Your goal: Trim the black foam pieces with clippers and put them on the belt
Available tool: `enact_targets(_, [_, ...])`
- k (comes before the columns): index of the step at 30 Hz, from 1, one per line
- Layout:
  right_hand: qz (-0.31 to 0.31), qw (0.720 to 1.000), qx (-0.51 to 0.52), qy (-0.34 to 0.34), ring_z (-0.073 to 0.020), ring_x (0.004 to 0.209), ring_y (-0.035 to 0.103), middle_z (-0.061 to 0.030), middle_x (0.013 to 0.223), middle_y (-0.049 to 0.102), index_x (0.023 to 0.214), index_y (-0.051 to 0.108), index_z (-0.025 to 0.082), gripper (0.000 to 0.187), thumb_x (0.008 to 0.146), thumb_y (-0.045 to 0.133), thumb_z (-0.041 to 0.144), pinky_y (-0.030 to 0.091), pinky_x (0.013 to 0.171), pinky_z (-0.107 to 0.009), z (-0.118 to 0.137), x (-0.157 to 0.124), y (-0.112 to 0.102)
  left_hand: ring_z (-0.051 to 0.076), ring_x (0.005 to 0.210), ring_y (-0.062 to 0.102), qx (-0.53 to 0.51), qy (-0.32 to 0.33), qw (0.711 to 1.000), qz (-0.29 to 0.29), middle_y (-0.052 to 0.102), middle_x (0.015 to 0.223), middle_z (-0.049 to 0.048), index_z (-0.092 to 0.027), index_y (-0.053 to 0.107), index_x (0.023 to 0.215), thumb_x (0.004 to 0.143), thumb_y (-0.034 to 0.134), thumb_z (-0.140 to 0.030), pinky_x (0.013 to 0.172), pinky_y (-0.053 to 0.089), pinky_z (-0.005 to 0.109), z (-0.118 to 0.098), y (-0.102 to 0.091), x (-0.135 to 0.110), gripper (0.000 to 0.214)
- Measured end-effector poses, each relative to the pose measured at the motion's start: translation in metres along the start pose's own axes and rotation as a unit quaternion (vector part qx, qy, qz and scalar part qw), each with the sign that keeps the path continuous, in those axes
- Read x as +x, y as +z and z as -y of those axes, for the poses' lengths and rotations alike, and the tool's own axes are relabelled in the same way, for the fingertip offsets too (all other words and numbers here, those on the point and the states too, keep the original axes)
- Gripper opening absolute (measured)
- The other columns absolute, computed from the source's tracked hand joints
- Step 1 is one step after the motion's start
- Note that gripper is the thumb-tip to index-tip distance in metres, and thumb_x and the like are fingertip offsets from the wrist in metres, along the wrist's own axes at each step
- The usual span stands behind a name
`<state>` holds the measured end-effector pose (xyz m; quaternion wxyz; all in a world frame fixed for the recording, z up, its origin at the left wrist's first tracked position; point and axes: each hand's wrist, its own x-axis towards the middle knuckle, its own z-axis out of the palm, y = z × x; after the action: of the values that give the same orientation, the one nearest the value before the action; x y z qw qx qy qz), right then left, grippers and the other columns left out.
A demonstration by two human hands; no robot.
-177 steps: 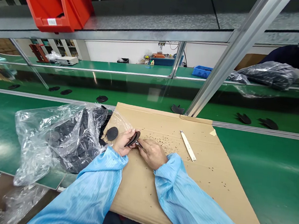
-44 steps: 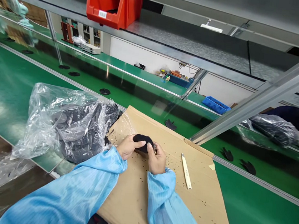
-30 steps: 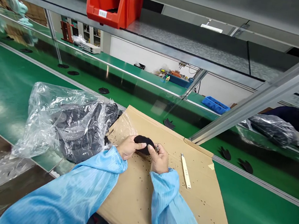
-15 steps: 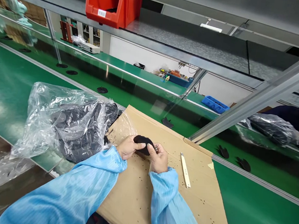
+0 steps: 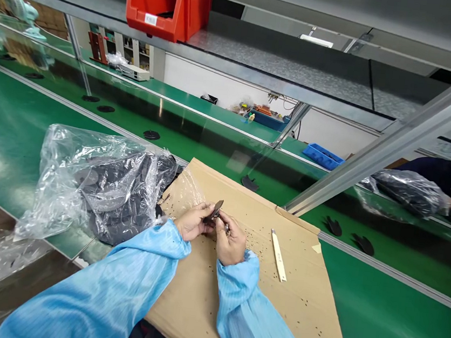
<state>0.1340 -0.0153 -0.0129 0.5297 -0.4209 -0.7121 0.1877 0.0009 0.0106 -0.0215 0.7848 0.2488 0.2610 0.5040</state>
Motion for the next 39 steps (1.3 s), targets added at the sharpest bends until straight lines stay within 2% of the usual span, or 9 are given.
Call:
enact_targets(8, [-0.031, 0.991, -0.101, -0.078, -0.0202, 0.083, 0.063, -0.0081, 0.088, 0.069, 0.099, 0.069, 0.018, 0.024, 0.093, 0.05, 0.03, 0.05, 0.076, -0.035, 0.005, -0.001, 0.001, 0.012, 0.064, 0.058, 0.015, -0.029, 0.999, 0.038, 0.06, 0.073, 0.0014, -0.016, 0.056, 0.086, 0.065, 0.078, -0.051, 0.056, 0.049, 0.025, -0.001, 0.005, -0.006, 0.047])
enact_targets(16, [-0.026, 0.989, -0.133, -0.056, -0.0204, 0.082, 0.062, -0.0074, 0.088, 0.068, 0.108, 0.067, 0.019, 0.028, 0.092, 0.05, 0.035, 0.049, 0.078, -0.036, 0.001, -0.001, 0.002, 0.01, 0.064, 0.056, 0.048, 0.042, 0.998, 0.004, 0.059, 0.075, 0.0013, -0.014, 0.059, 0.087, 0.069, 0.073, -0.055, 0.058, 0.049, 0.023, 0.006, 0.01, -0.003, 0.046])
enact_targets(21, [-0.053, 0.99, -0.128, -0.041, -0.0197, 0.079, 0.062, -0.0069, 0.085, 0.068, 0.095, 0.069, 0.018, 0.024, 0.091, 0.051, 0.034, 0.048, 0.074, -0.032, -0.007, 0.008, 0.001, 0.012, 0.062, 0.058, 0.06, 0.04, 0.997, 0.007, 0.059, 0.077, 0.0028, -0.014, 0.058, 0.09, 0.067, 0.072, -0.059, 0.056, 0.049, 0.026, 0.007, 0.013, -0.001, 0.052])
enact_targets(24, [-0.051, 0.986, -0.158, -0.034, -0.021, 0.08, 0.062, -0.008, 0.087, 0.068, 0.096, 0.07, 0.017, 0.028, 0.091, 0.05, 0.037, 0.046, 0.074, -0.032, -0.014, 0.04, -0.004, 0.01, 0.06, 0.059, 0.052, 0.061, 0.996, -0.043, 0.058, 0.088, 0.0029, -0.016, 0.054, 0.094, 0.068, 0.069, -0.062, 0.056, 0.047, 0.025, 0.007, 0.012, 0.004, 0.055])
enact_targets(28, [-0.029, 0.949, -0.309, -0.053, -0.0242, 0.079, 0.058, -0.0101, 0.084, 0.068, 0.095, 0.071, 0.017, 0.031, 0.089, 0.049, 0.038, 0.041, 0.076, -0.035, -0.018, 0.125, -0.005, 0.009, 0.059, 0.06, 0.061, 0.06, 0.991, -0.099, 0.055, 0.095, 0.0037, -0.016, 0.05, 0.092, 0.071, 0.065, -0.064, 0.053, 0.046, 0.024, 0.006, 0.01, 0.01, 0.054])
enact_targets(31, [0.063, 0.902, -0.424, -0.056, -0.0261, 0.085, 0.057, -0.0107, 0.091, 0.068, 0.103, 0.069, 0.019, 0.026, 0.088, 0.053, 0.033, 0.037, 0.077, -0.036, -0.019, 0.193, 0.005, 0.008, 0.057, 0.059, 0.08, 0.05, 0.991, -0.094, 0.055, 0.095, 0.0042, -0.016, 0.05, 0.09, 0.07, 0.064, -0.066, 0.051, 0.044, 0.024, 0.006, 0.01, 0.013, 0.055])
enact_targets(33, [0.103, 0.881, -0.46, -0.042, -0.0265, 0.088, 0.057, -0.0111, 0.097, 0.067, 0.113, 0.065, 0.021, 0.028, 0.089, 0.054, 0.031, 0.036, 0.076, -0.036, -0.023, 0.222, 0.015, 0.008, 0.055, 0.058, 0.091, 0.048, 0.991, -0.089, 0.056, 0.094, 0.0038, -0.016, 0.05, 0.089, 0.067, 0.066, -0.067, 0.049, 0.043, 0.023, 0.007, 0.01, 0.014, 0.058])
enact_targets(36, [0.145, 0.857, -0.494, -0.002, -0.0264, 0.09, 0.058, -0.0121, 0.099, 0.066, 0.107, 0.066, 0.021, 0.022, 0.091, 0.051, 0.028, 0.036, 0.077, -0.037, -0.047, 0.232, 0.024, 0.008, 0.052, 0.056, 0.116, 0.044, 0.989, -0.082, 0.058, 0.089, 0.0038, -0.016, 0.052, 0.088, 0.064, 0.067, -0.068, 0.046, 0.04, 0.022, 0.007, 0.01, 0.015, 0.06])
enact_targets(39, [0.168, 0.839, -0.509, 0.088, -0.028, 0.097, 0.057, -0.0143, 0.107, 0.062, 0.104, 0.065, 0.019, 0.021, 0.09, 0.052, 0.029, 0.037, 0.083, -0.041, -0.09, 0.214, 0.021, 0.009, 0.05, 0.055, 0.152, 0.038, 0.985, -0.067, 0.061, 0.076, 0.0033, -0.015, 0.056, 0.092, 0.068, 0.065, -0.067, 0.045, 0.038, 0.021, 0.006, 0.01, 0.016, 0.058])
